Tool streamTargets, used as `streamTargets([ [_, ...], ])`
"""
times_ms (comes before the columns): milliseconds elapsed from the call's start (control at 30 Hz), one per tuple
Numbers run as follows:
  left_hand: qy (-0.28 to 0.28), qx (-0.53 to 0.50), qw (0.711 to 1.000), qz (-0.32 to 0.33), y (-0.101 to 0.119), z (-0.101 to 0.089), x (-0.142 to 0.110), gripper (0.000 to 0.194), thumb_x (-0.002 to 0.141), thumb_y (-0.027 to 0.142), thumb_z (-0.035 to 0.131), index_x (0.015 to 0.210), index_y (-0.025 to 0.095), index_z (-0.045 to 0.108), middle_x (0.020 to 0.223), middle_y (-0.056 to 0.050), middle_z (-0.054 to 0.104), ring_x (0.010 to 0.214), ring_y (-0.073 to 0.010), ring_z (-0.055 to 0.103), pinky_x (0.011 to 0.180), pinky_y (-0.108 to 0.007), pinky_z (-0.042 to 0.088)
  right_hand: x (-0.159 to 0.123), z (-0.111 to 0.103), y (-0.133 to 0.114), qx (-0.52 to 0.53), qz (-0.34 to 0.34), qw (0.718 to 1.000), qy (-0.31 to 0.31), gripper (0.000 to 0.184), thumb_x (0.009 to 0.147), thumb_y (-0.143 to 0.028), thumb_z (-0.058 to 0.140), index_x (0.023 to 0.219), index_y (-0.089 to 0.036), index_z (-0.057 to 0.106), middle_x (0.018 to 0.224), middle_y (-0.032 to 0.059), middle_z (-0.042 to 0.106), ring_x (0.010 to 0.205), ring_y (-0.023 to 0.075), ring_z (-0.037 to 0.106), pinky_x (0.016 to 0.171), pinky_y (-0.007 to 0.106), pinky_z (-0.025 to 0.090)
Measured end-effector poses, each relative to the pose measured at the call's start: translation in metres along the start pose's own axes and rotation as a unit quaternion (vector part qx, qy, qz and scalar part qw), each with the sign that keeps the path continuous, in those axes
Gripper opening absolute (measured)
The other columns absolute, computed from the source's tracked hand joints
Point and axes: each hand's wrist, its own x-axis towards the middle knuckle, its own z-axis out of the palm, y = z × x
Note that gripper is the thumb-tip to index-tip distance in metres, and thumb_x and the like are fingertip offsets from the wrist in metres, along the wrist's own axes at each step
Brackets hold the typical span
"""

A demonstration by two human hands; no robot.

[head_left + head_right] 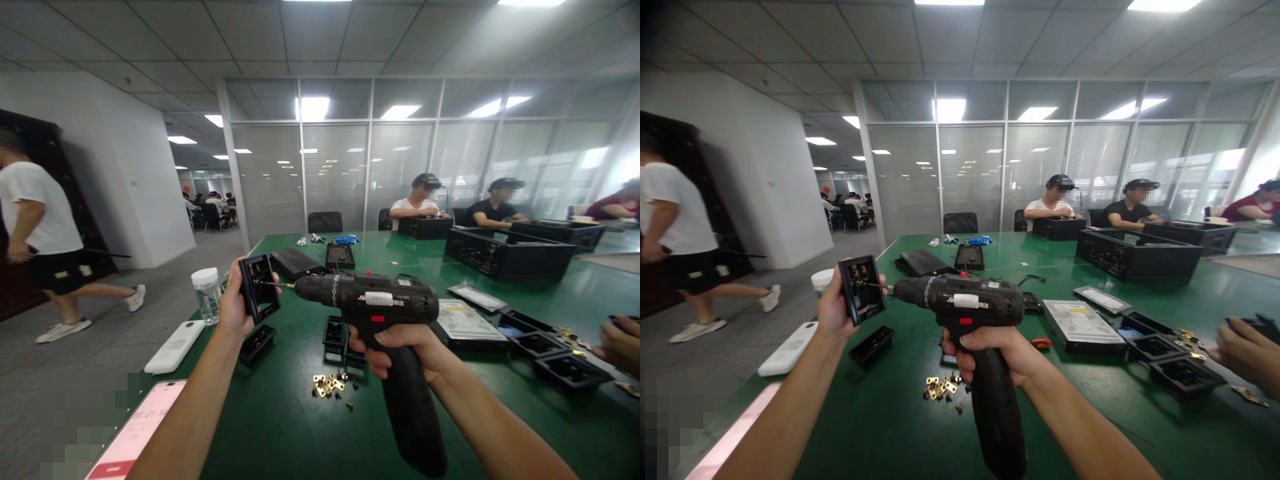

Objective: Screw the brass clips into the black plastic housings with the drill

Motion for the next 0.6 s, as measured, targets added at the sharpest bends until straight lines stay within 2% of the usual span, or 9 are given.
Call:
streamTargets([
  [167, 0.001, 0.0, 1.0, 0.005, 0.0, 0.0, 0.0, 0.036, 0.09, 0.046, 0.061, 0.115, 0.02, 0.056, 0.092, -0.007, 0.071, 0.076, -0.0241, 0.073, 0.06, -0.035, 0.061, 0.006, -0.009, 0.007, 0.026, 0.006, 0.999, -0.028, 0.035, 0.063, -0.038, 0.078, 0.09, -0.016, 0.073, 0.081, 0.0059, 0.06, 0.053, 0.0046, 0.04, 0.049, 0.024, 0.038],
  [233, 0.005, -0.001, 1.0, -0.002, 0.0, -0.001, 0.0, 0.038, 0.09, 0.047, 0.061, 0.116, 0.019, 0.056, 0.092, -0.008, 0.071, 0.076, -0.0236, 0.073, 0.06, -0.034, 0.06, 0.005, -0.008, 0.006, 0.026, 0.003, 1.0, -0.017, 0.035, 0.066, -0.037, 0.077, 0.093, -0.016, 0.072, 0.084, 0.0058, 0.06, 0.055, 0.0041, 0.041, 0.051, 0.023, 0.039],
  [267, 0.005, -0.001, 1.0, -0.005, 0.0, -0.002, 0.0, 0.039, 0.09, 0.047, 0.061, 0.116, 0.019, 0.056, 0.092, -0.008, 0.071, 0.076, -0.0238, 0.073, 0.06, -0.034, 0.06, 0.004, -0.007, 0.005, 0.027, 0.01, 0.999, -0.031, 0.035, 0.063, -0.037, 0.078, 0.09, -0.015, 0.073, 0.081, 0.0053, 0.059, 0.053, 0.0037, 0.041, 0.05, 0.023, 0.037],
  [433, -0.002, 0.001, 1.0, -0.001, 0.0, -0.002, 0.0, 0.041, 0.089, 0.048, 0.061, 0.117, 0.018, 0.055, 0.092, -0.009, 0.071, 0.077, -0.0245, 0.073, 0.06, -0.035, 0.06, -0.004, 0.005, -0.004, -0.005, 0.003, 1.0, 0.005, 0.028, 0.068, -0.036, 0.076, 0.089, -0.019, 0.073, 0.083, 0.0073, 0.06, 0.056, 0.0055, 0.041, 0.053, 0.028, 0.037],
  [600, -0.01, 0.005, 1.0, 0.011, 0.0, -0.001, 0.0, 0.039, 0.088, 0.046, 0.063, 0.115, 0.02, 0.054, 0.092, -0.008, 0.071, 0.076, -0.0244, 0.073, 0.058, -0.034, 0.06, -0.003, 0.006, -0.004, -0.013, 0.003, 1.0, 0.004, 0.027, 0.068, -0.038, 0.075, 0.088, -0.02, 0.073, 0.083, 0.0073, 0.06, 0.055, 0.0052, 0.039, 0.053, 0.029, 0.036],
])
